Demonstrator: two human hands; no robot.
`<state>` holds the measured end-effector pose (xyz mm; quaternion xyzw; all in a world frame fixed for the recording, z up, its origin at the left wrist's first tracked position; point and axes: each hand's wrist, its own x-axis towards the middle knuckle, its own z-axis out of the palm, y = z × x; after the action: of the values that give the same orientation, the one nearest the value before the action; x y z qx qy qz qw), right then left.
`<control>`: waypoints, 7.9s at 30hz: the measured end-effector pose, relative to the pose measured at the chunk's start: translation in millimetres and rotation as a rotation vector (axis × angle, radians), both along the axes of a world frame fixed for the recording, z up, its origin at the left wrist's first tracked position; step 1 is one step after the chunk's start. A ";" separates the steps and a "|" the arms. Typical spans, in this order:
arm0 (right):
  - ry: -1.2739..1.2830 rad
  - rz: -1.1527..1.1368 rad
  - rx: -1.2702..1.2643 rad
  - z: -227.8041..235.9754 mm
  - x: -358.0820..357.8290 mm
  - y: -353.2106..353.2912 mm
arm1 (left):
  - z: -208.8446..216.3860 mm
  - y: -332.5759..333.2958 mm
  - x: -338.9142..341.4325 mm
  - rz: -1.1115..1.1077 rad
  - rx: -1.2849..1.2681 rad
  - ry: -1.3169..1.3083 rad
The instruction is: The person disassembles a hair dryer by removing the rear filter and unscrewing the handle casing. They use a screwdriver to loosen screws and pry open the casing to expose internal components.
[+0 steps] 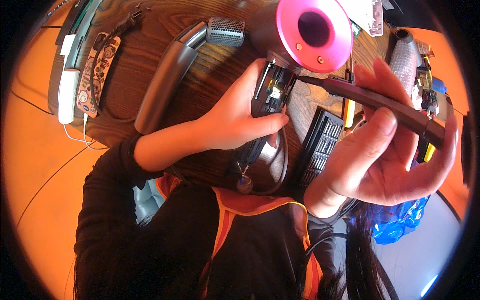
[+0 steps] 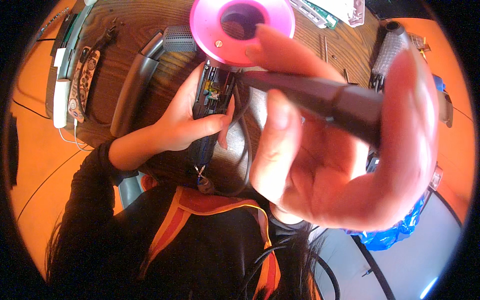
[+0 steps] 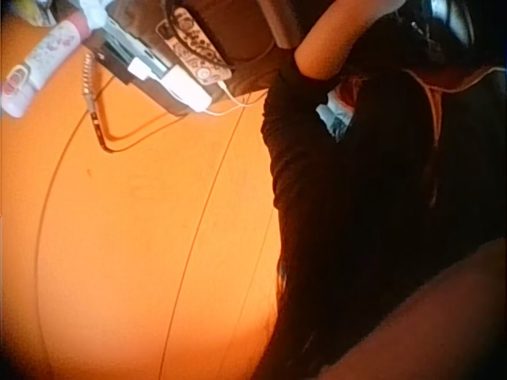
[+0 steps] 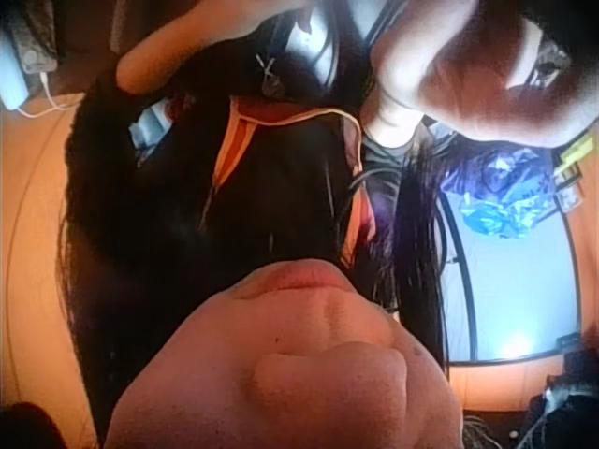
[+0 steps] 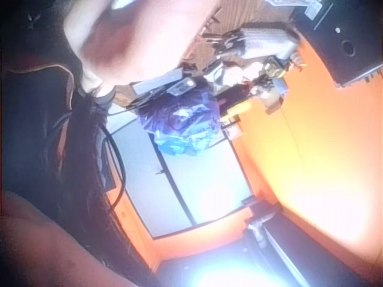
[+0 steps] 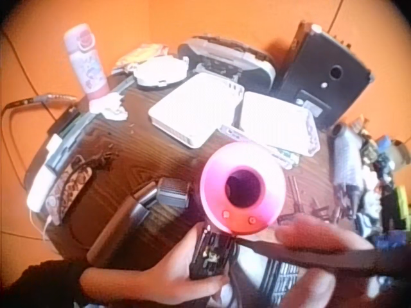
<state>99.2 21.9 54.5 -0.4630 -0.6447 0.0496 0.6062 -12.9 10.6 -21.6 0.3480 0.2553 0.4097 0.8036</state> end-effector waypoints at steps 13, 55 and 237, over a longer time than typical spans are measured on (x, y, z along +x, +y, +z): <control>-0.100 0.005 -0.013 -1.6 18.7 -1.7 | -1.6 -0.8 1.4 0.005 -0.016 -0.005; -0.046 0.118 0.026 1.4 25.3 -3.2 | 1.9 -0.8 1.5 0.002 -0.046 0.021; 0.011 -0.085 0.036 0.7 25.2 -10.8 | 0.6 -1.0 0.3 -0.010 -0.018 0.071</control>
<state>124.3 11.1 55.2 -0.4786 -0.6221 0.0145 0.6195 -12.6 9.6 -21.0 0.3564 0.2854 0.3909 0.7992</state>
